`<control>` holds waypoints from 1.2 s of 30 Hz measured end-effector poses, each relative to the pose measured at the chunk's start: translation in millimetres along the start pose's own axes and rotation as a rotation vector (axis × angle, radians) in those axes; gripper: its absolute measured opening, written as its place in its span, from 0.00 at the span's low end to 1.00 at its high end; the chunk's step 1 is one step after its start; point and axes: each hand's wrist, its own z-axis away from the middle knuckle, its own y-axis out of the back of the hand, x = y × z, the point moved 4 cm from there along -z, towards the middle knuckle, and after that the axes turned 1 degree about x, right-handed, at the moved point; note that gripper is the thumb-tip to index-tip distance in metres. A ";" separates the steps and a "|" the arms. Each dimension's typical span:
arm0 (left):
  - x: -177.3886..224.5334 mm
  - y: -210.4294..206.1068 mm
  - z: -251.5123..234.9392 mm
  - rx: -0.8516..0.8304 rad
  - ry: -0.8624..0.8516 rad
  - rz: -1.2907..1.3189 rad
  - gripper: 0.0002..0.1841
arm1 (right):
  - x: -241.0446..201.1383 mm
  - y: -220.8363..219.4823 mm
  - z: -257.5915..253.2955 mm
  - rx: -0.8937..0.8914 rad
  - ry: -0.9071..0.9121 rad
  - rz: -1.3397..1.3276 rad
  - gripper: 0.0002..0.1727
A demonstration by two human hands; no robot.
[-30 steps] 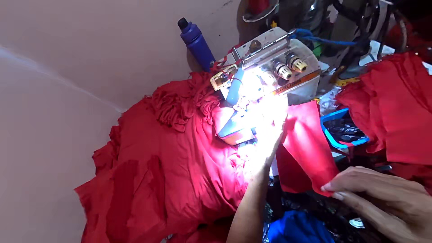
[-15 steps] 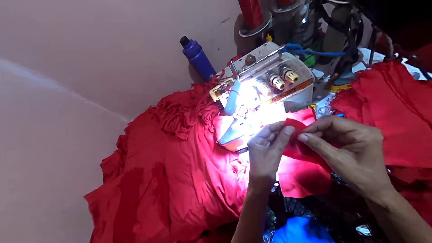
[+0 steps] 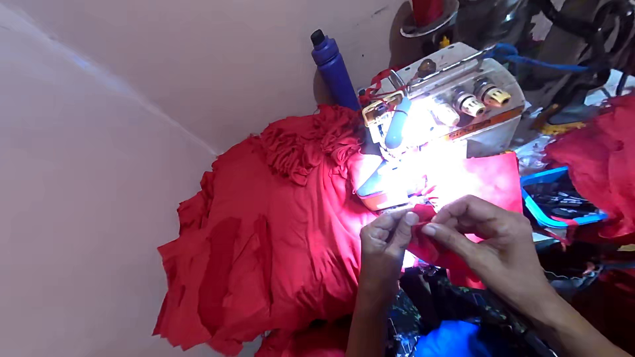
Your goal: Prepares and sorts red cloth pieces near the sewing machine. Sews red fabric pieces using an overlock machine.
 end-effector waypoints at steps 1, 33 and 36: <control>0.1 1.9 2.3 0.010 -0.001 -0.001 0.11 | 4.1 -3.4 -1.0 0.013 -0.033 -0.008 0.05; 4.6 49.8 -85.8 -0.056 -0.438 -0.616 0.03 | 59.8 -35.0 -3.9 -0.122 -0.373 0.189 0.11; -27.2 41.1 -106.9 -0.020 -0.454 -0.744 0.06 | 69.8 -34.3 -11.5 -0.161 -0.520 0.216 0.14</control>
